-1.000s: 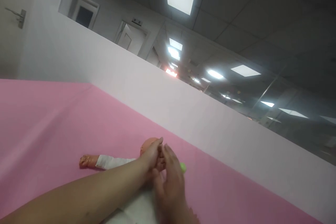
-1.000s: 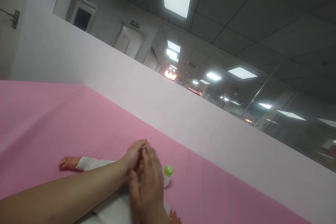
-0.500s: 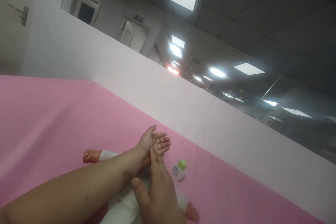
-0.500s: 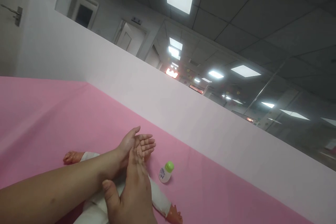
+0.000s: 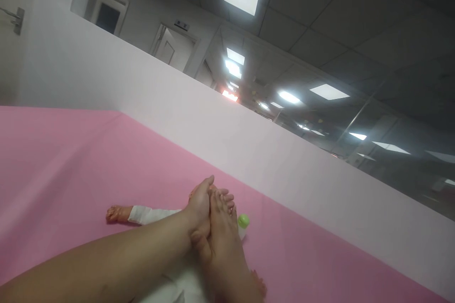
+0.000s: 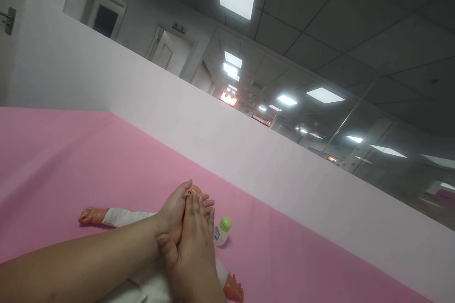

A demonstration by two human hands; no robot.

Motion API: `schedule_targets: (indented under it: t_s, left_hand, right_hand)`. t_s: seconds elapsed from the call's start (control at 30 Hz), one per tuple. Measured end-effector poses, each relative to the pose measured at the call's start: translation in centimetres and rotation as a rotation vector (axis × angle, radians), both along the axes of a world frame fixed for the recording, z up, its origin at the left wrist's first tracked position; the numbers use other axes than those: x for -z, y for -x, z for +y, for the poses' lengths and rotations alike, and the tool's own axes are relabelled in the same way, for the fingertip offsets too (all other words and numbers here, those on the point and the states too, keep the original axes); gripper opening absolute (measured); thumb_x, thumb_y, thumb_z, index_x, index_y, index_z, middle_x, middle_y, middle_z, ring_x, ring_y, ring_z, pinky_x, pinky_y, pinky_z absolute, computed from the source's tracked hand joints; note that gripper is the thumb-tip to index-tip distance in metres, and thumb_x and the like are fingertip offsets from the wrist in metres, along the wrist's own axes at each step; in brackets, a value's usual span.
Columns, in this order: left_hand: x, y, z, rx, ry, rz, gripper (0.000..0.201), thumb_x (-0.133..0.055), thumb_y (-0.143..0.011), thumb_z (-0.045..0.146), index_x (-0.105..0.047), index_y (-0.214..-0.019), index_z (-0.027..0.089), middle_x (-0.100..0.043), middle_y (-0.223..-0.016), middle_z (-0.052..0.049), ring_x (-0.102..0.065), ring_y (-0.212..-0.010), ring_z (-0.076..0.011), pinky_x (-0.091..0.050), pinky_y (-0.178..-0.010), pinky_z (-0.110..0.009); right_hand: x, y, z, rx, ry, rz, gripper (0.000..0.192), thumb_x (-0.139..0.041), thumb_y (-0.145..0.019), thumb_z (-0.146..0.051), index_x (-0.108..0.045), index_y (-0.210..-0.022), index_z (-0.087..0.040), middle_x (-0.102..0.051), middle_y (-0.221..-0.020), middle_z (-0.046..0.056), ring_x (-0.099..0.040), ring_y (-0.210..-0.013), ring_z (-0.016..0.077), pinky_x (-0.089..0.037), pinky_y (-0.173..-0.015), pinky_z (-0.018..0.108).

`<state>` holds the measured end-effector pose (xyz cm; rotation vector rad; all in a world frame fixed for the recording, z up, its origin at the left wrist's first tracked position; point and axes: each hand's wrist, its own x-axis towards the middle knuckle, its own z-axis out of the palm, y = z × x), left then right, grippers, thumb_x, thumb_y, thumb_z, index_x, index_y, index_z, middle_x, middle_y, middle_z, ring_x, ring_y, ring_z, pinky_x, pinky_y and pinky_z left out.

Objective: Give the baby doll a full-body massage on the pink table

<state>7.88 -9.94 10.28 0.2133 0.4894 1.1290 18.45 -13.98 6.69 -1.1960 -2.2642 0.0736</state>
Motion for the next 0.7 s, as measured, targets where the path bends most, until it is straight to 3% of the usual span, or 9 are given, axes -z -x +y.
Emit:
schedule_targets:
  t_s: [0.23, 0.37, 0.5, 0.7]
  left_hand:
    - [-0.9, 3.5, 1.8, -0.1, -0.131, 0.078, 0.064, -0.045, -0.098, 0.061, -0.065, -0.122, 0.004, -0.069, -0.123, -0.025, -0.07, -0.112, -0.0293, -0.061, -0.087, -0.033]
    - [-1.3, 4.3, 2.1, -0.14, -0.144, 0.03, 0.062, -0.043, -0.1, 0.057, -0.064, -0.126, 0.005, -0.068, -0.126, -0.024, -0.07, -0.113, -0.0292, -0.062, -0.086, -0.033]
    - [-1.6, 3.9, 1.5, -0.083, -0.18, -0.031, 0.064, -0.041, -0.101, 0.056, -0.062, -0.129, 0.003, -0.068, -0.128, -0.025, -0.07, -0.115, -0.0309, -0.062, -0.087, -0.035]
    - [-0.6, 1.9, -0.1, 0.035, -0.196, 0.005, 0.067, -0.044, -0.098, 0.06, -0.064, -0.126, 0.002, -0.067, -0.13, -0.026, -0.068, -0.118, -0.0323, -0.058, -0.095, -0.037]
  right_hand:
    - [-1.0, 1.1, -1.6, -0.027, -0.032, -0.084, 0.084, -0.056, -0.095, -0.063, -0.029, -0.162, -0.02, -0.034, -0.164, 0.014, -0.026, -0.154, 0.0397, -0.023, -0.124, 0.067]
    - [-2.1, 1.5, -3.3, -0.122, -0.013, -0.097, 0.088, -0.055, -0.096, -0.061, -0.021, -0.163, -0.014, -0.028, -0.167, 0.017, -0.021, -0.156, 0.0349, -0.029, -0.124, 0.059]
    - [-2.2, 1.7, -4.0, -0.212, -0.065, -0.085, 0.094, -0.057, -0.094, -0.065, -0.017, -0.164, -0.016, -0.021, -0.169, 0.015, -0.015, -0.157, 0.0351, -0.027, -0.125, 0.057]
    - [-1.6, 1.1, -2.6, -0.124, -0.049, -0.068, 0.096, -0.055, -0.095, -0.064, -0.008, -0.165, -0.017, -0.012, -0.171, 0.014, -0.009, -0.158, 0.0352, -0.022, -0.126, 0.06]
